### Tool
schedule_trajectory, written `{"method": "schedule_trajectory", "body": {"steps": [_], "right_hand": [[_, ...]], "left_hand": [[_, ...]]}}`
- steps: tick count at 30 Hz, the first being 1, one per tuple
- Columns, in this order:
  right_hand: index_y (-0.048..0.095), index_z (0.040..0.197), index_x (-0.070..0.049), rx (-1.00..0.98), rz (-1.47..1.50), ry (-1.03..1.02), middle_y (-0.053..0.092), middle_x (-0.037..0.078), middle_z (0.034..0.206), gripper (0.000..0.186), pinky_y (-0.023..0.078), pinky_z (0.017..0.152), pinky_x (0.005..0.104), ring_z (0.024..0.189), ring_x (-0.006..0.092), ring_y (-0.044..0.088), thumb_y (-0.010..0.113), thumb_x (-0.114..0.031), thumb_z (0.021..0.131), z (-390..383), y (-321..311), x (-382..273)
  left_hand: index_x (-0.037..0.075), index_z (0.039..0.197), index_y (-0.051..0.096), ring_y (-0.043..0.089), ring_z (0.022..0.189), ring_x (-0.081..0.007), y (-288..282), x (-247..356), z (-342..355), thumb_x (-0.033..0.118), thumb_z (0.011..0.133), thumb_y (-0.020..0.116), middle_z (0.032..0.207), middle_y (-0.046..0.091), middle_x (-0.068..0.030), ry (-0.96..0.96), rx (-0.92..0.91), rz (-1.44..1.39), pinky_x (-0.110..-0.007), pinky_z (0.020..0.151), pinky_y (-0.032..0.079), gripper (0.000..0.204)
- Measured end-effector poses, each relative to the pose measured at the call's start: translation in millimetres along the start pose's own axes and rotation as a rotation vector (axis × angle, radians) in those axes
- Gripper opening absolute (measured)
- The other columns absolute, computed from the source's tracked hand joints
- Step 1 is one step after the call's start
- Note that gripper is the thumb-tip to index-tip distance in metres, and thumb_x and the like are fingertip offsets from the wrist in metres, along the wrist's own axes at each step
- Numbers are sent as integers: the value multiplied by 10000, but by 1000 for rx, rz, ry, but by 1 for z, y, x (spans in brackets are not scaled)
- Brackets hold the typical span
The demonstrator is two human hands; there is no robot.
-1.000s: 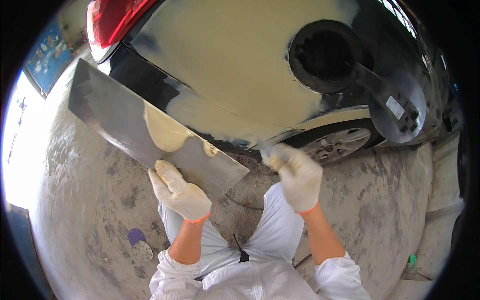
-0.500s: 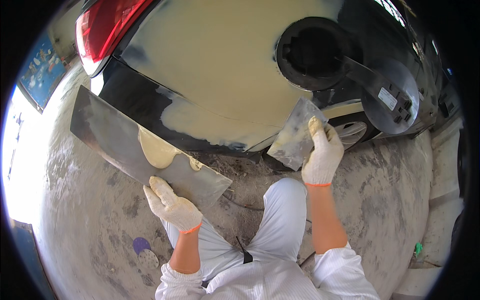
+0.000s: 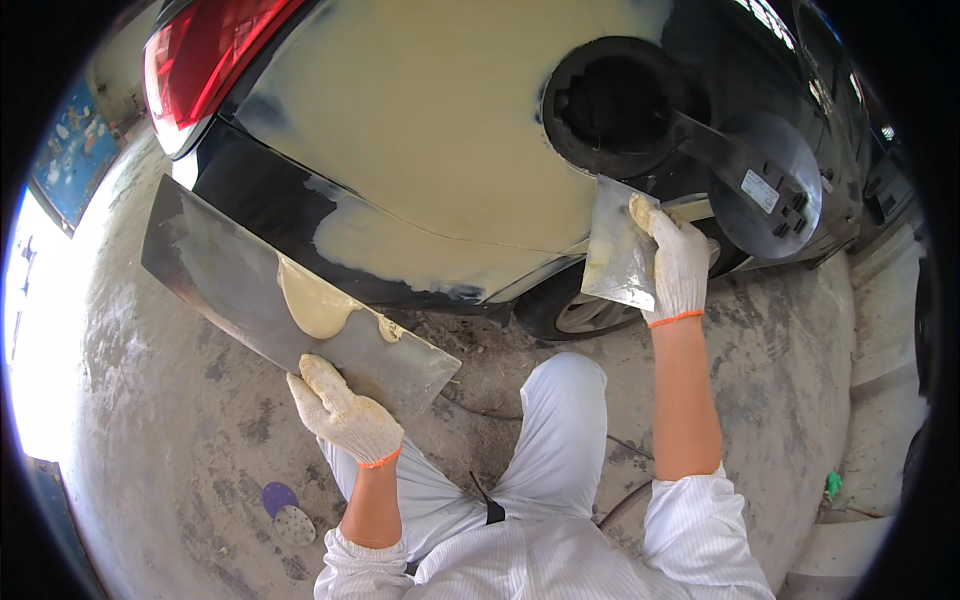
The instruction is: The person kneels beside a black car and uses a small putty knife to spread beige body filler along the rear wheel arch and bumper area. They repeatedly transfer filler from a larger metal mixing board to the small knife and smooth the material onto the curved surface.
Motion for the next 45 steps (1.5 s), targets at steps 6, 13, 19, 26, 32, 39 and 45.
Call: {"method": "schedule_trajectory", "body": {"steps": [6, 13, 19, 26, 32, 39, 45], "right_hand": [[789, 1018, 59, -33, 8, 47, 777, 89, 987, 152, 599, 773, 301, 858, 149, 728, 790, -86, 972, 2, 6, 0], [774, 1065, 63, -59, 134, 63, 779, 121, 1062, 144, 642, 851, 329, 921, 186, 764, 722, -60, 1014, 1, 20, 11], [764, 1052, 39, -152, 350, 105, 780, 101, 1113, 143, 625, 805, 328, 888, 174, 748, 724, -97, 1035, -19, 35, 0], [753, 1059, -20, -354, -447, -395, 767, 10, 834, 103, 552, 624, 354, 760, 128, 735, 766, -47, 960, -121, 63, 8], [697, 1196, -78, -762, -914, -952, 776, 92, 1004, 351, 602, 687, 414, 886, 307, 781, 810, -272, 925, -139, 71, 41], [668, 851, -56, -200, -482, -461, 693, 31, 720, 253, 518, 577, 340, 651, 158, 685, 800, -185, 1024, -96, 54, 44], [627, 912, -65, 56, 339, 73, 612, -16, 827, 251, 438, 561, 271, 643, 70, 540, 807, -180, 1043, -44, 45, 50]], "left_hand": [[-123, 1355, 624, 617, 1006, -164, -3, -1, 2, 328, 1188, 569, 1180, 707, -138, 6, 3, 66, -315, 908, 538, 485], [-131, 1361, 615, 617, 1006, -171, -5, 1, 6, 333, 1189, 567, 1196, 704, -144, 12, -3, 8, -323, 916, 539, 497], [-161, 1353, 599, 615, 1037, -183, -13, -8, 11, 333, 1188, 572, 1192, 696, -161, -54, 38, 29, -333, 950, 532, 521], [-123, 1261, 619, 567, 953, -126, -1, -2, -4, 309, 1201, 560, 1052, 659, -71, -13, 28, 75, -284, 872, 509, 440], [-116, 1271, 612, 567, 924, -144, 22, 9, -2, 256, 1180, 557, 1059, 662, -94, -27, 50, 18, -297, 813, 512, 387], [-115, 1370, 636, 599, 1016, -177, 21, 19, 23, 317, 1181, 580, 1200, 685, -138, 9, 176, -50, -318, 912, 536, 475], [-101, 1333, 652, 598, 993, -184, 16, 18, 22, 335, 1181, 567, 1178, 689, -140, 30, 163, 33, -329, 888, 536, 469]]}}
Point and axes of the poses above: each hand's wrist, its own z-axis towards the middle knuckle, its own y-axis out of the palm, x = y × z, the point moved 2 cm from there along z, towards the middle knuckle
